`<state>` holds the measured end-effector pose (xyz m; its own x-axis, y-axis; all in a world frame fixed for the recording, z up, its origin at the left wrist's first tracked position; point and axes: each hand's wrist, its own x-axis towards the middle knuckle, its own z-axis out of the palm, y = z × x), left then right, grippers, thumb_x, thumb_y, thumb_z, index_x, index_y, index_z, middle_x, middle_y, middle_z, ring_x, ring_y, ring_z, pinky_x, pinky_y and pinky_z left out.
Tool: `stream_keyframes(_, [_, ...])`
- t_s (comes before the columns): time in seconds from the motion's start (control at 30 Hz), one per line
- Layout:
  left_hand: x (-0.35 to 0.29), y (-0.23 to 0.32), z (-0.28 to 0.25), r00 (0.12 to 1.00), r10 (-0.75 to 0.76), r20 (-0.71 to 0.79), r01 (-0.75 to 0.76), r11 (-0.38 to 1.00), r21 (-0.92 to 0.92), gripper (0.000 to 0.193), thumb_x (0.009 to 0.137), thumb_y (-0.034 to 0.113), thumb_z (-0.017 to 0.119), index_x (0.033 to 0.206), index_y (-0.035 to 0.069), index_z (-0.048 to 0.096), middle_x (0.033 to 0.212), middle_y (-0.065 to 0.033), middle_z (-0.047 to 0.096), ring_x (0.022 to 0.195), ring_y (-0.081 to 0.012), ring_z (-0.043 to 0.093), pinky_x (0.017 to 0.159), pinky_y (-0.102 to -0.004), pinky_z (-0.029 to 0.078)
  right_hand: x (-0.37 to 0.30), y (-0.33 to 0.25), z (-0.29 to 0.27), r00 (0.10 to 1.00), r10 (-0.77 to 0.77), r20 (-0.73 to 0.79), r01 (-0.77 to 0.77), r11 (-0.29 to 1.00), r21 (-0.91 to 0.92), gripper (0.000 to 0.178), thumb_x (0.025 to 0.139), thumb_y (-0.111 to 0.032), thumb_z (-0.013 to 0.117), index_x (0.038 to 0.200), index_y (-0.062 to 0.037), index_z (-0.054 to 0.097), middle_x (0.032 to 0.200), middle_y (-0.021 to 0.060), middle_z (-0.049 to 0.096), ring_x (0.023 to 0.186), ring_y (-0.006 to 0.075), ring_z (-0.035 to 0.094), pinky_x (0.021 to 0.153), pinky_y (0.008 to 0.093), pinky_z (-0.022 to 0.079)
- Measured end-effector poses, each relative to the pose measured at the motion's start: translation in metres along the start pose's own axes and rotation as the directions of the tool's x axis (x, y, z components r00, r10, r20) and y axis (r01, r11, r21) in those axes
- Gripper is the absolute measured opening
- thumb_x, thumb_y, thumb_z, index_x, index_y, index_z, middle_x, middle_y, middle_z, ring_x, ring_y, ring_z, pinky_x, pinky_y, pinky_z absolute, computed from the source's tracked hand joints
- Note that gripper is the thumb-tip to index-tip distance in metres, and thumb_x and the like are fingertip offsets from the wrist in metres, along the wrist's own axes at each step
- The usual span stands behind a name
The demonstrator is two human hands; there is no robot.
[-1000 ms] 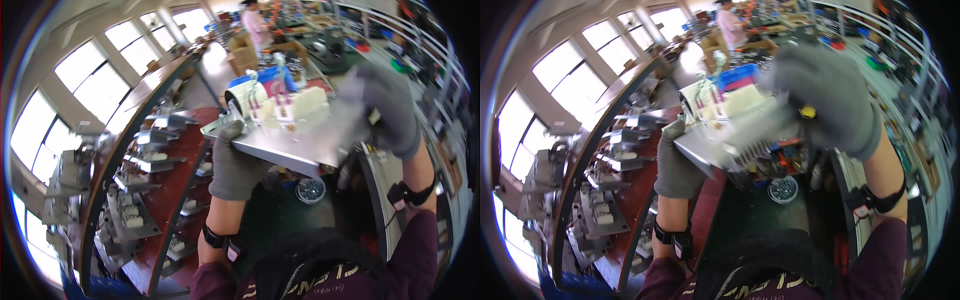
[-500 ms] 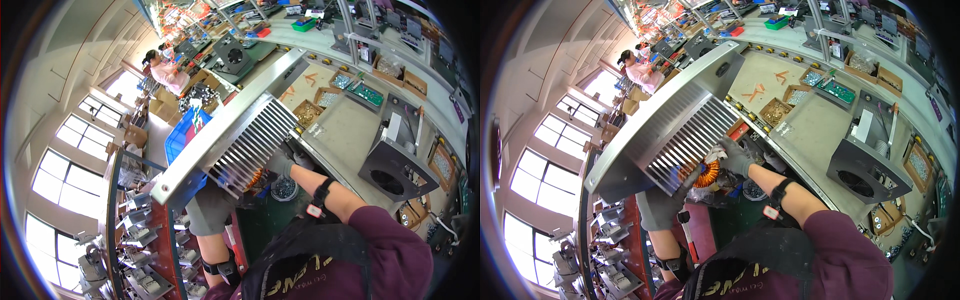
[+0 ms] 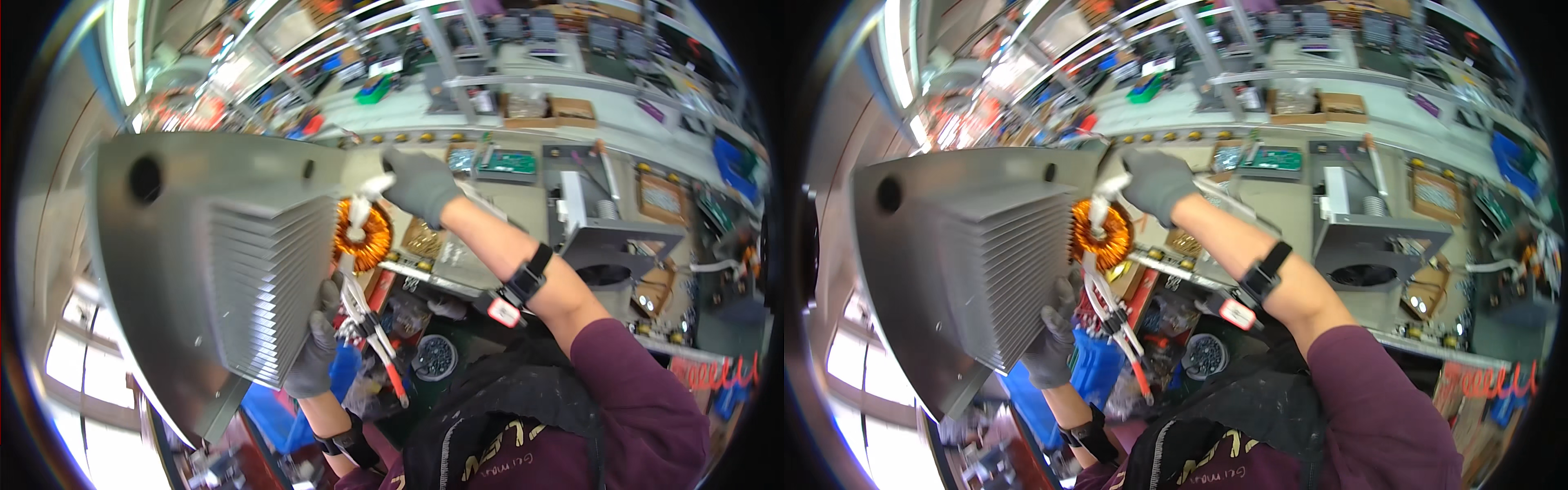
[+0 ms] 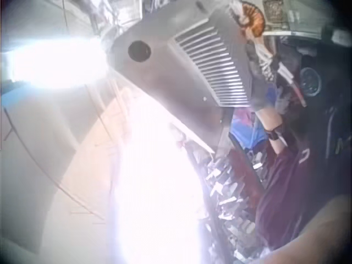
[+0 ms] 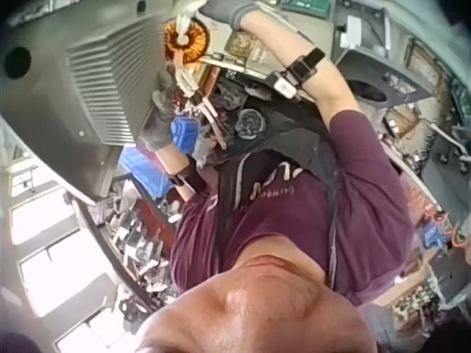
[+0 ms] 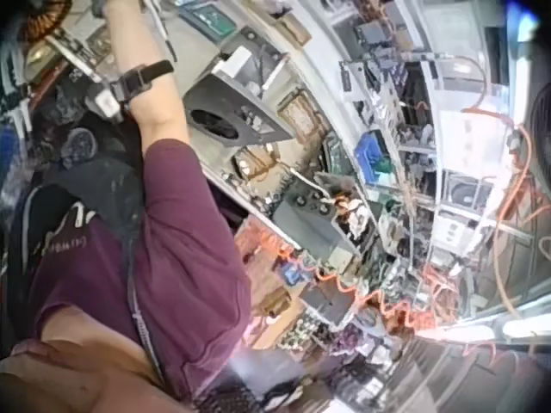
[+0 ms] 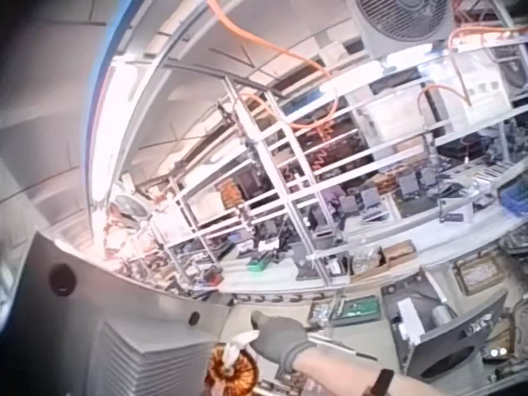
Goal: Assembling and wiring an industrial power inverter component on a factory line, including securing circuit boards and a cooling fan using a pneumatic screwdriver.
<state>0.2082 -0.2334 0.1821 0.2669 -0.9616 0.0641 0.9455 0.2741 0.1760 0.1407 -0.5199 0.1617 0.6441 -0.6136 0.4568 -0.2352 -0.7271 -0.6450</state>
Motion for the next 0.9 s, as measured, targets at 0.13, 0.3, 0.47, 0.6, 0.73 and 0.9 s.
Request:
stream_keyframes(0.13, [0.08,0.036,-0.022,0.982,-0.028,0.186,0.02,0.999,0.043,0.061,0.091,0.038,0.041,0.143,0.012,0.022,0.147,-0.0092,0.021,0.137,-0.0252,0.02,0.107,-0.0502,0.03,0.049,-0.003,-0.075,0.98,-0.129,-0.153,0.068,0.934,-0.351,0.028,0.077,-0.034,0.059,0.098,-0.0152,0.06,0.087,0.013,0.066,0.084,0.0317,0.063,0.072,0.0428,0.049])
stream_keyframes(0.3, [0.174,-0.005,0.003,0.897,-0.365,0.249,0.381,0.924,-0.017,0.061,0.093,0.041,0.039,0.14,0.005,0.029,0.147,-0.0183,0.022,0.138,-0.0304,0.017,0.11,-0.0481,0.026,0.051,0.014,-0.171,0.991,-0.08,-0.11,-0.021,0.707,-0.707,0.036,0.079,-0.043,0.058,0.106,-0.0192,0.061,0.089,0.0113,0.066,0.085,0.0301,0.065,0.072,0.0415,0.051])
stream_keyframes(0.47, [0.301,-0.033,-0.05,0.639,-0.701,0.316,0.66,0.711,0.244,0.062,0.092,0.046,0.039,0.129,-0.004,0.041,0.132,-0.0198,0.044,0.122,-0.0314,0.044,0.101,-0.0468,0.038,0.025,0.089,-0.251,0.989,-0.029,-0.144,-0.111,0.489,-0.865,0.027,0.083,-0.031,0.054,0.106,-0.0186,0.062,0.089,0.0115,0.066,0.084,0.0298,0.065,0.072,0.0417,0.051])
stream_keyframes(0.6, [0.366,-0.072,-0.055,0.572,-0.77,0.282,0.673,0.638,0.375,0.058,0.092,0.04,0.04,0.132,-0.001,0.038,0.132,-0.0186,0.044,0.12,-0.0303,0.047,0.099,-0.0478,0.041,0.018,0.135,-0.279,0.979,0.191,-0.074,-0.154,0.448,-0.88,0.023,0.082,-0.02,0.051,0.1,-0.0156,0.065,0.094,0.0125,0.066,0.088,0.0303,0.064,0.074,0.0412,0.051])
stream_keyframes(0.73, [0.392,-0.139,-0.077,0.989,-0.142,0.04,0.063,0.657,0.751,0.041,0.085,0.029,0.057,0.112,-0.002,0.053,0.102,-0.0133,0.062,0.089,-0.022,0.063,0.081,-0.0364,0.053,0.012,0.231,-0.309,0.945,0.327,-0.029,-0.188,0.466,-0.865,0.024,0.082,-0.022,0.052,0.091,-0.0079,0.069,0.091,0.0164,0.067,0.082,0.0323,0.065,0.072,0.04,0.052])
stream_keyframes(0.9, [0.399,-0.222,-0.036,0.862,-0.482,-0.159,0.488,0.7,0.521,0.03,0.08,0.012,0.052,0.108,-0.001,0.054,0.094,-0.0137,0.063,0.082,-0.0235,0.064,0.074,-0.0348,0.054,-0.008,0.357,-0.296,0.969,0.247,0.03,-0.128,0.6,-0.79,0.036,0.078,-0.036,0.058,0.1,-0.0081,0.065,0.087,0.0175,0.066,0.081,0.0364,0.063,0.071,0.0429,0.049])
